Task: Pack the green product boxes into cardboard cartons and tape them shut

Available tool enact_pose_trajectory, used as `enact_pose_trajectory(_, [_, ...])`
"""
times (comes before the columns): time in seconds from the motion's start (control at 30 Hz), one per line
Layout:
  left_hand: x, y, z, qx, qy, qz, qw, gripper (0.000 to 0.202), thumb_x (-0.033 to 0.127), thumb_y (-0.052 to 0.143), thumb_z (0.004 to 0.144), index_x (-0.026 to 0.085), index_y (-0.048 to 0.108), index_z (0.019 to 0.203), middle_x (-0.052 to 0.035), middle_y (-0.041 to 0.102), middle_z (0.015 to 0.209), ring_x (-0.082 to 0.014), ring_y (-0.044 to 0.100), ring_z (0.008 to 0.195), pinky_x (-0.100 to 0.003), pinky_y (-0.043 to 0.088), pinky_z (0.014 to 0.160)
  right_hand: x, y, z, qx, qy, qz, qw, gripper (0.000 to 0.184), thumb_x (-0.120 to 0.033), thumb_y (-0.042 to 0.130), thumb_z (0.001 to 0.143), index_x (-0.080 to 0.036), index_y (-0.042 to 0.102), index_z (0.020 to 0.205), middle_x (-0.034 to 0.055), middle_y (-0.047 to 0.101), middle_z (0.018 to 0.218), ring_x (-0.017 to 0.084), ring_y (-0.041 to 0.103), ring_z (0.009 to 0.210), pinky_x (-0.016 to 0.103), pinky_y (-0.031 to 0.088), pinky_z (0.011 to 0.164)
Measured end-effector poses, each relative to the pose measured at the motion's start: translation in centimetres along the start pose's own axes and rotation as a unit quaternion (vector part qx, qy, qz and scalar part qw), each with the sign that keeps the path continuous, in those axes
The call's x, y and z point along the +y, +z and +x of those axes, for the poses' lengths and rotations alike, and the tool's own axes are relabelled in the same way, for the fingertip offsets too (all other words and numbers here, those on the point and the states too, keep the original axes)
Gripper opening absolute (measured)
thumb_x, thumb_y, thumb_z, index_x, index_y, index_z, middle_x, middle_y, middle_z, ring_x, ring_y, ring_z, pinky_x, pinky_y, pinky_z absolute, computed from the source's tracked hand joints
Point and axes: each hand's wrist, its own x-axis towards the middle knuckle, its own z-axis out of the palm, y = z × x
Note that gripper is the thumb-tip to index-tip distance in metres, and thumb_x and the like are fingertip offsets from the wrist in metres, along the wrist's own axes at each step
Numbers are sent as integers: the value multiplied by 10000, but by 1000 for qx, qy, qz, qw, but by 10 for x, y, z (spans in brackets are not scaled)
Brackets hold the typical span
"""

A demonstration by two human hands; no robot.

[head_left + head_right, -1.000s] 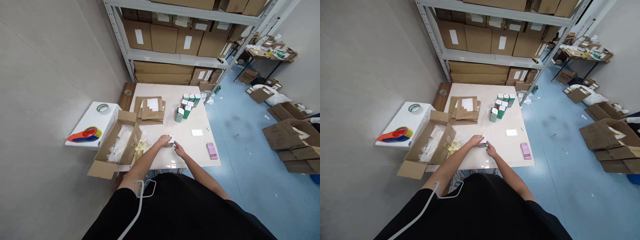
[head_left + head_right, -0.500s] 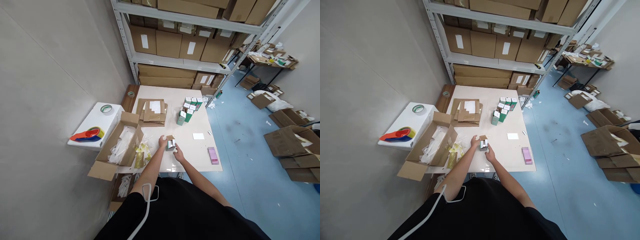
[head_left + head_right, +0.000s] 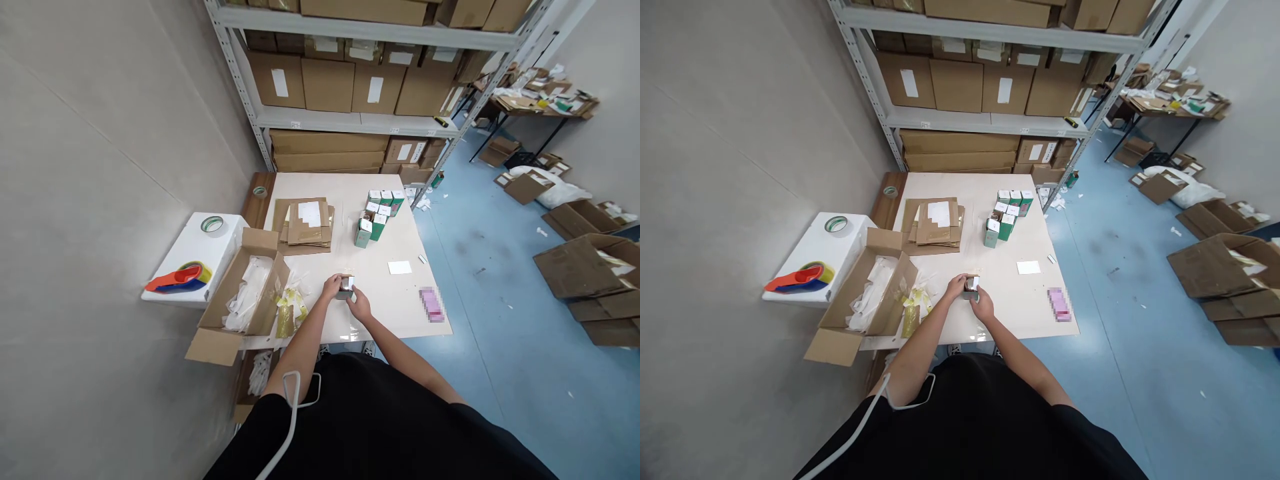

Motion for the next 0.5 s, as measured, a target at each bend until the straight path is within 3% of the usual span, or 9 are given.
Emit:
enact_pose_trajectory(0.13, [-7,-6,-3,5,4,-14,1000,432,255,513,963,184,664,1362,-89,761,1256,-215,696,1167,-348,508,1062,-21,0,8,21,34,-45,998,522,-376,647,926,-179,580,1404,147,662,1320,281,647,1205,352,518,979])
enact_pose_trajectory(0.27, [-10,-6,-8,3,57,-33,998,489,203,526,939,202,624,1418,-88,694,1395,-230,610,1339,-381,431,1177,-34,-2,18,33,83,-71,993,381,-297,577,968,-184,581,1332,146,670,1282,261,665,1118,319,498,886])
enact_pose_trajectory(0.43, [-12,-7,-13,20,67,-17,997,594,165,554,925,220,488,1513,-112,663,1426,-239,572,1391,-393,449,1152,-26,-9,21,25,101,-52,993,400,-267,469,1009,-196,532,1397,115,726,1215,238,690,1042,301,476,862])
enact_pose_trajectory(0.5, [-13,-9,-15,22,75,-1,997,541,158,550,933,232,522,1468,-102,676,1403,-235,595,1364,-385,469,1128,-19,-12,20,27,119,-20,992,429,-245,398,1018,-195,508,1429,88,761,1105,230,696,986,293,476,837])
